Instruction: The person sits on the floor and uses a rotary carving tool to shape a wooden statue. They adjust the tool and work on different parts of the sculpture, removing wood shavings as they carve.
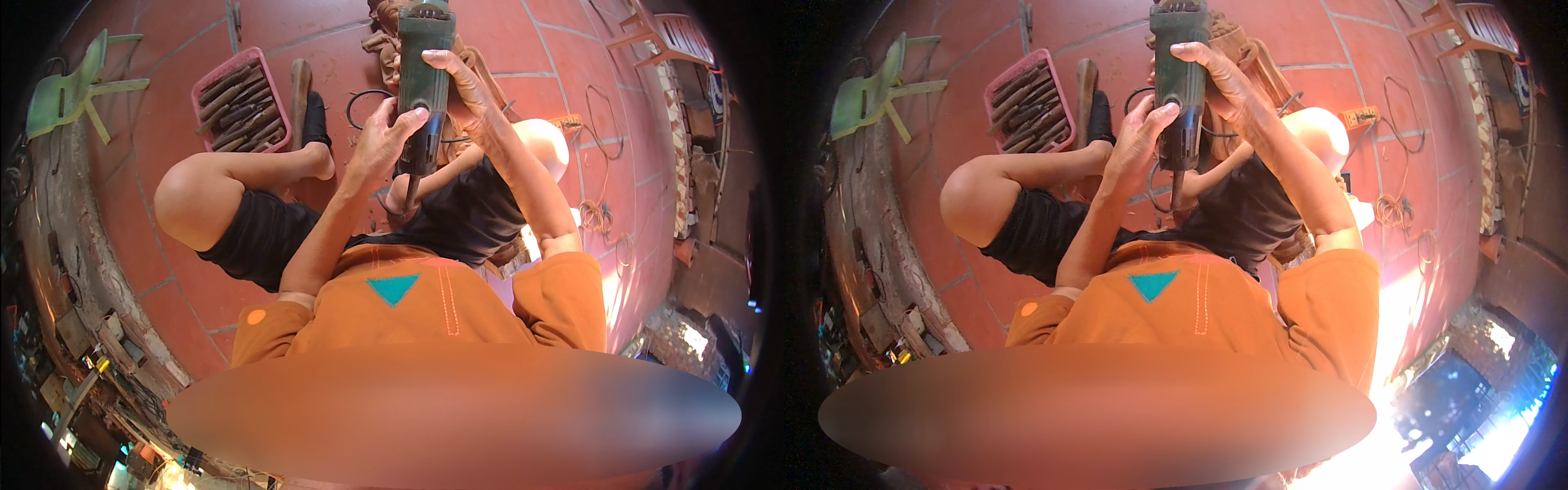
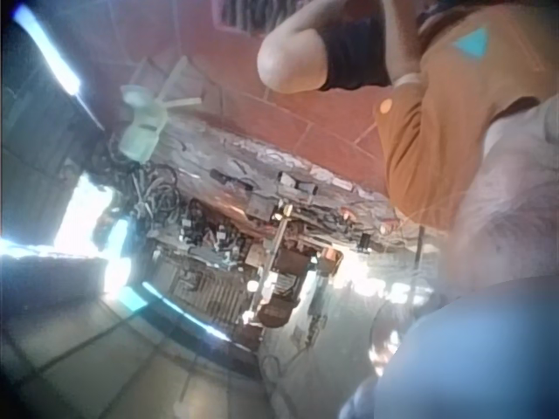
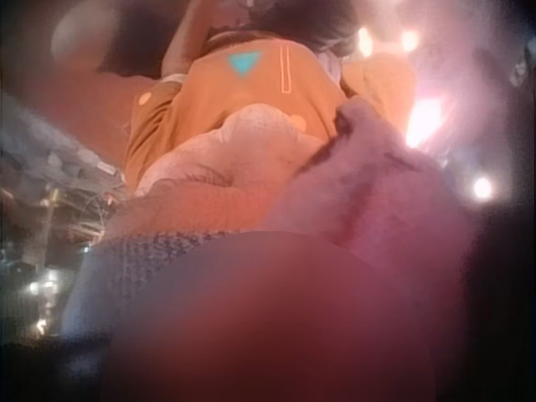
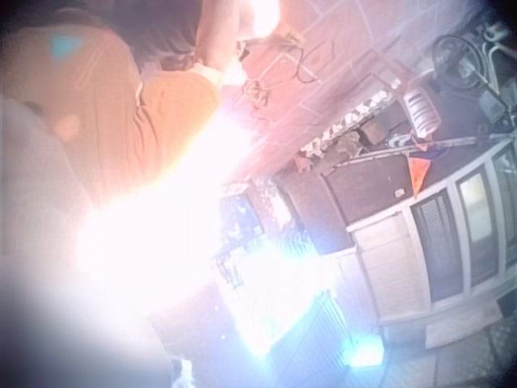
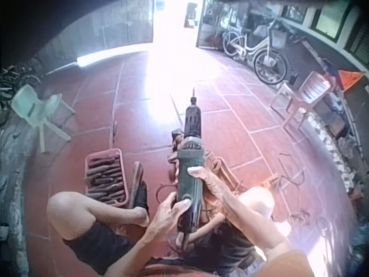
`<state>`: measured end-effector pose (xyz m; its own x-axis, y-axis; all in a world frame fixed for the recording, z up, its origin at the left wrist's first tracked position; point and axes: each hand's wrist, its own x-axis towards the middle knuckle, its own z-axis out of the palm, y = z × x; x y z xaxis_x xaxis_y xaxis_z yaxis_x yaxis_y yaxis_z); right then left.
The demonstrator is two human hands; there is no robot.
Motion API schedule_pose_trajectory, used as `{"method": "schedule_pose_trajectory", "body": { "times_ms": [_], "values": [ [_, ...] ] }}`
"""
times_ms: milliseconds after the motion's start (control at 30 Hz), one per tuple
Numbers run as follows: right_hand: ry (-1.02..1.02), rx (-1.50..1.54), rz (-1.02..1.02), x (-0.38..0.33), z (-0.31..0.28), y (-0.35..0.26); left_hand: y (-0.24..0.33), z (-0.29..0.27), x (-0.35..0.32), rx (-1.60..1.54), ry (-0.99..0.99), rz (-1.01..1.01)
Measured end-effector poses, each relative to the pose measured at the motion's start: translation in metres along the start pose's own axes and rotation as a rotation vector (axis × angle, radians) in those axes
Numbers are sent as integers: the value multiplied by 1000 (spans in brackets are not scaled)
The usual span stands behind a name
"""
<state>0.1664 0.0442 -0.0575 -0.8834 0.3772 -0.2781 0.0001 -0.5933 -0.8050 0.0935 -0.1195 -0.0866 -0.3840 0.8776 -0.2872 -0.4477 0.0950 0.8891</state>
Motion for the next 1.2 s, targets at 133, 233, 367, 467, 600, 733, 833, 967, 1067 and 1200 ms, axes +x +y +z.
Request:
{"method": "schedule_pose_trajectory", "body": {
  "times_ms": [133,233,367,467,600,733,833,967,1067,1200],
  "values": [
    [29,-22,13,-1,1,0,5,2,2,-8,23,4],
    [34,-26,25,-1,2,-1,7,4,-1,-38,24,29],
    [29,-26,28,0,1,0,7,5,-3,-42,38,39],
    [33,-10,33,0,0,0,7,5,-2,-49,42,41],
    [36,6,37,2,2,2,5,3,0,-38,27,34],
    [46,20,35,-1,2,0,3,0,-1,-6,27,23],
    [37,78,11,1,0,-1,1,-2,0,-136,-27,45],
    [40,180,-2,9,-11,-4,4,-8,2,-203,-46,29],
    [61,230,-40,15,-23,-4,8,-6,-3,-104,-35,135],
    [72,343,-68,25,-39,-6,14,-4,-7,1,-55,266]
  ]
}}
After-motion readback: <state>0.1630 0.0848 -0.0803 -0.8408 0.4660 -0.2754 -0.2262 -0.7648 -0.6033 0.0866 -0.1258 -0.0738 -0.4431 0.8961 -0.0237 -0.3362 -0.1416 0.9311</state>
